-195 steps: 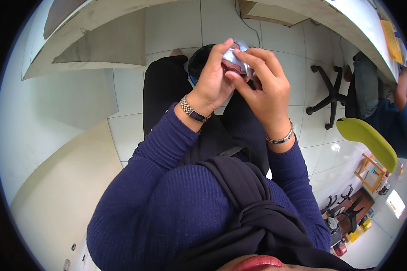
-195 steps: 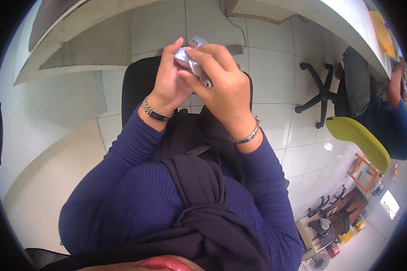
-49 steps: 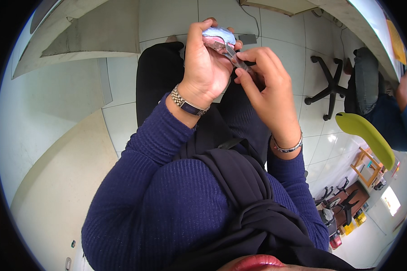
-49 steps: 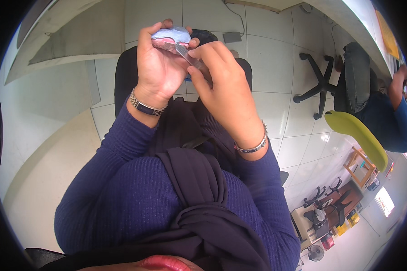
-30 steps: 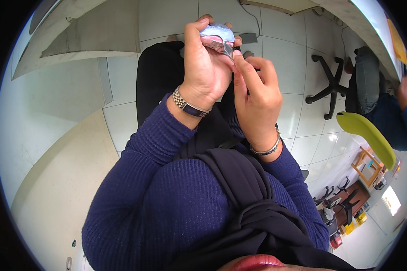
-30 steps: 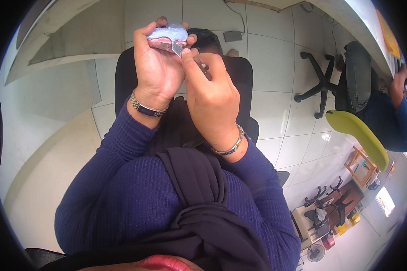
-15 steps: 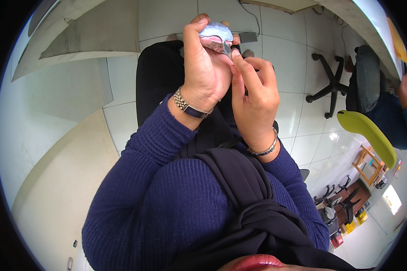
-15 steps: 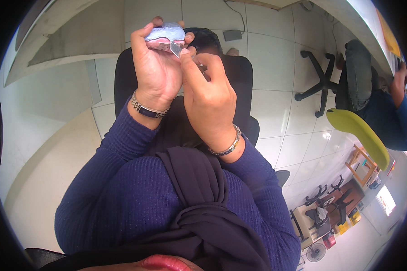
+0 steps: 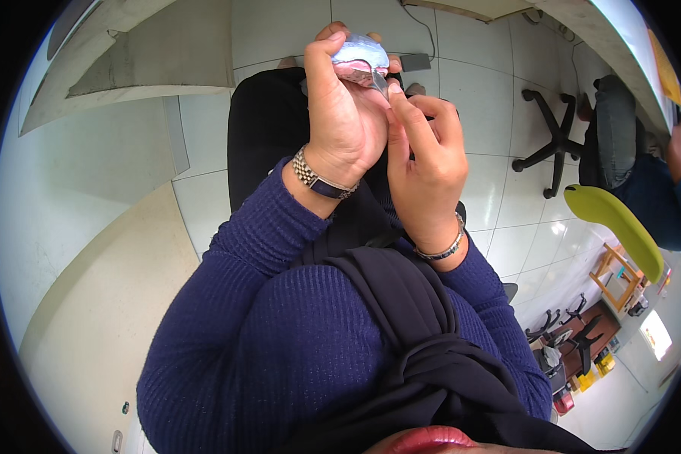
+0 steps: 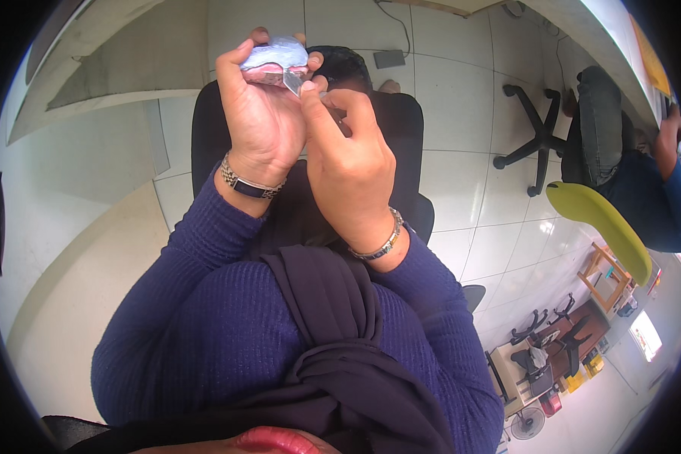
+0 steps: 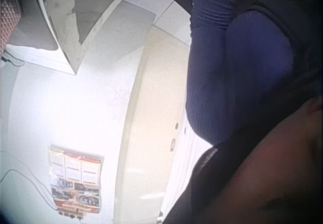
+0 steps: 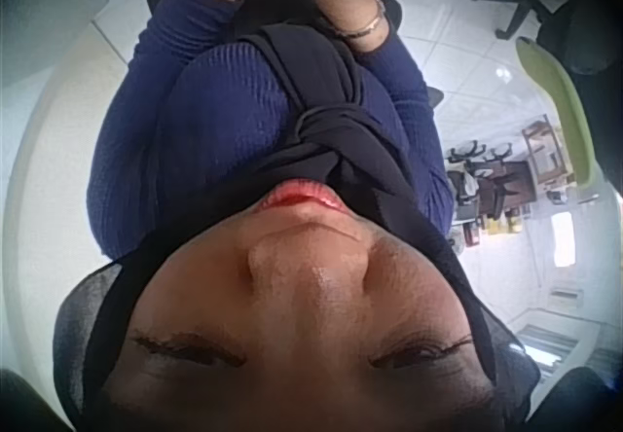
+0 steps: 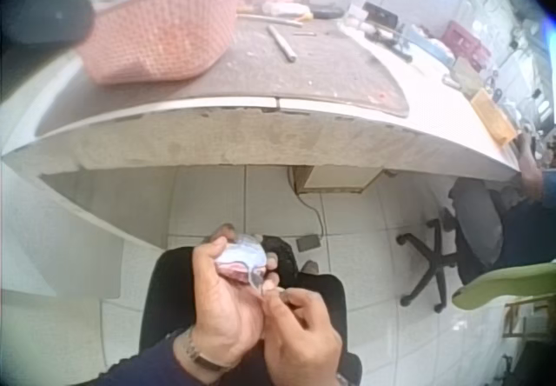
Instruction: The person holds a dental impression model and uses a metal sculpting tool to carve and scrape excess material from the mold by hand.
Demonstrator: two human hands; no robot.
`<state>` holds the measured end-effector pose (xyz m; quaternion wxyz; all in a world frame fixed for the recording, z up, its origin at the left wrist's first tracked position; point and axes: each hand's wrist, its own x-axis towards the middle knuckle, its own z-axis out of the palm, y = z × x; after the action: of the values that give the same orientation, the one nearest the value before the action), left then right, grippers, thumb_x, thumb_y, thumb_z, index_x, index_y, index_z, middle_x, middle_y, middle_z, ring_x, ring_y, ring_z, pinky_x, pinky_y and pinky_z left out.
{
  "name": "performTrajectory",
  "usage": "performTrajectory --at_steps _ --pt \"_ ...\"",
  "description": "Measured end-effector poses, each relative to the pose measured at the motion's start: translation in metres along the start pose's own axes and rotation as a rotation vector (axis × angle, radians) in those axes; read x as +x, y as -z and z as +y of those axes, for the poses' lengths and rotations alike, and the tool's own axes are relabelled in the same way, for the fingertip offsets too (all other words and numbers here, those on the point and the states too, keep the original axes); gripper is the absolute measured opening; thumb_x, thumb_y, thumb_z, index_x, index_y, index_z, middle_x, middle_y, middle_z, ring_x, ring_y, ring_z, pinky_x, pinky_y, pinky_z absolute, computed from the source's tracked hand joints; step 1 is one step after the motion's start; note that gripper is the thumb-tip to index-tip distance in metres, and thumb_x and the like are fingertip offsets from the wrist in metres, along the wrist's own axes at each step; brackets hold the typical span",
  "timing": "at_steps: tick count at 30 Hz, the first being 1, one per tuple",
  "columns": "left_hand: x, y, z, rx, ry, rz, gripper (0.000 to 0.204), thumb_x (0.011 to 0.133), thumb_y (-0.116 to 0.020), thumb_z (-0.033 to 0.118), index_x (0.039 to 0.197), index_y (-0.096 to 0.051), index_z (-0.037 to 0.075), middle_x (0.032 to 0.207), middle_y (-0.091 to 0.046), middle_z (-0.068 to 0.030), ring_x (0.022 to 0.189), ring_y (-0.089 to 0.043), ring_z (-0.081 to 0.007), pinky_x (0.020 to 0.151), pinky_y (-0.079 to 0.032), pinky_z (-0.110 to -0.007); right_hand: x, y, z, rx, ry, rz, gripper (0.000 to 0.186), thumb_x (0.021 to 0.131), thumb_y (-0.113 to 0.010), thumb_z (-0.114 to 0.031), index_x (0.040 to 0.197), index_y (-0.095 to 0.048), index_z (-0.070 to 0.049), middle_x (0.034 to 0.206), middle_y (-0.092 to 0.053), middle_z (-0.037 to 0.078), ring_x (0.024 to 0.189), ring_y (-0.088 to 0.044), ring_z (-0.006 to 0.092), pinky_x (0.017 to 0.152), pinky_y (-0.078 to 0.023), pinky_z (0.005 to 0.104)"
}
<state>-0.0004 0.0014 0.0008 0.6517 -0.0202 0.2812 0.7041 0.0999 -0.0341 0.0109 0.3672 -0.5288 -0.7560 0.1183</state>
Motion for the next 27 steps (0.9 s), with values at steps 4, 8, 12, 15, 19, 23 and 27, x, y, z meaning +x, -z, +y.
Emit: performTrajectory --at_steps 4,8,12,15,19,23,27 --pt "0.0 0.0 0.0 0.012 -0.015 -0.005 0.023 0.083 -0.052 0.035 0.094 -0.048 0.015 0.092 -0.052 -0.0093 0.08 -0.054 -0.0245 0.061 -0.044 -0.033 -0.001 -0.001 0.0 0.004 0.011 0.005 0.034 0.07 -0.067 0.001 0.102 -0.068 -0.011 0.087 -0.058 0.004 0.066 -0.059 0.0164 0.054 -0.048 0.0266" --pt "0.0 0.0 0.0 0.018 -0.027 -0.006 0.024 0.083 -0.052 0.035 0.094 -0.048 0.015 0.091 -0.052 -0.0092 0.081 -0.054 -0.0245 0.061 -0.044 -0.033 -0.001 -0.003 0.0 0.004 0.018 0.013 0.036 0.069 -0.067 0.002 0.103 -0.067 -0.01 0.088 -0.058 0.004 0.067 -0.06 0.0169 0.054 -0.049 0.0268" --pt "-0.001 -0.001 0.0 0.029 -0.038 -0.001 0.024 0.083 -0.052 0.035 0.094 -0.047 0.015 0.089 -0.053 -0.0088 0.08 -0.054 -0.0242 0.061 -0.043 -0.033 -0.003 -0.004 0.0 0.013 0.008 0.015 0.037 0.069 -0.067 0.002 0.104 -0.067 -0.01 0.088 -0.058 0.004 0.067 -0.06 0.0172 0.055 -0.049 0.0267" --pt "0.0 0.0 0.0 0.037 -0.048 -0.004 0.025 0.083 -0.052 0.036 0.094 -0.047 0.014 0.088 -0.053 -0.0085 0.079 -0.054 -0.0241 0.061 -0.043 -0.033 -0.003 -0.005 0.0 0.018 0.006 0.019 0.038 0.069 -0.067 0.002 0.105 -0.067 -0.01 0.089 -0.058 0.004 0.068 -0.06 0.0172 0.055 -0.049 0.0267" --pt "-0.001 -0.001 0.001 0.04 -0.054 -0.001 0.024 0.083 -0.051 0.035 0.094 -0.047 0.014 0.088 -0.053 -0.0086 0.079 -0.054 -0.0241 0.061 -0.043 -0.033 -0.003 -0.004 -0.001 0.014 0.005 0.016 0.038 0.068 -0.067 0.002 0.104 -0.067 -0.01 0.089 -0.058 0.004 0.068 -0.06 0.017 0.055 -0.049 0.0266" --pt "-0.001 -0.002 0.0 0.012 -0.034 0.0 0.023 0.084 -0.05 0.035 0.094 -0.048 0.014 0.09 -0.053 -0.0102 0.081 -0.054 -0.0254 0.062 -0.043 -0.034 0.0 0.0 -0.002 0.007 -0.004 -0.001 0.034 0.07 -0.067 0.001 0.102 -0.067 -0.01 0.086 -0.058 0.003 0.066 -0.059 0.0166 0.053 -0.048 0.0268" --pt "0.007 0.006 0.006 -0.036 0.083 -0.059 0.024 0.084 -0.05 0.034 0.095 -0.048 0.013 0.093 -0.052 -0.0124 0.082 -0.052 -0.0268 0.065 -0.044 -0.036 0.017 0.013 0.002 0.084 -0.008 -0.134 0.025 0.075 -0.066 -0.002 0.098 -0.067 -0.009 0.083 -0.058 0.004 0.064 -0.058 0.0178 0.054 -0.047 0.0289"
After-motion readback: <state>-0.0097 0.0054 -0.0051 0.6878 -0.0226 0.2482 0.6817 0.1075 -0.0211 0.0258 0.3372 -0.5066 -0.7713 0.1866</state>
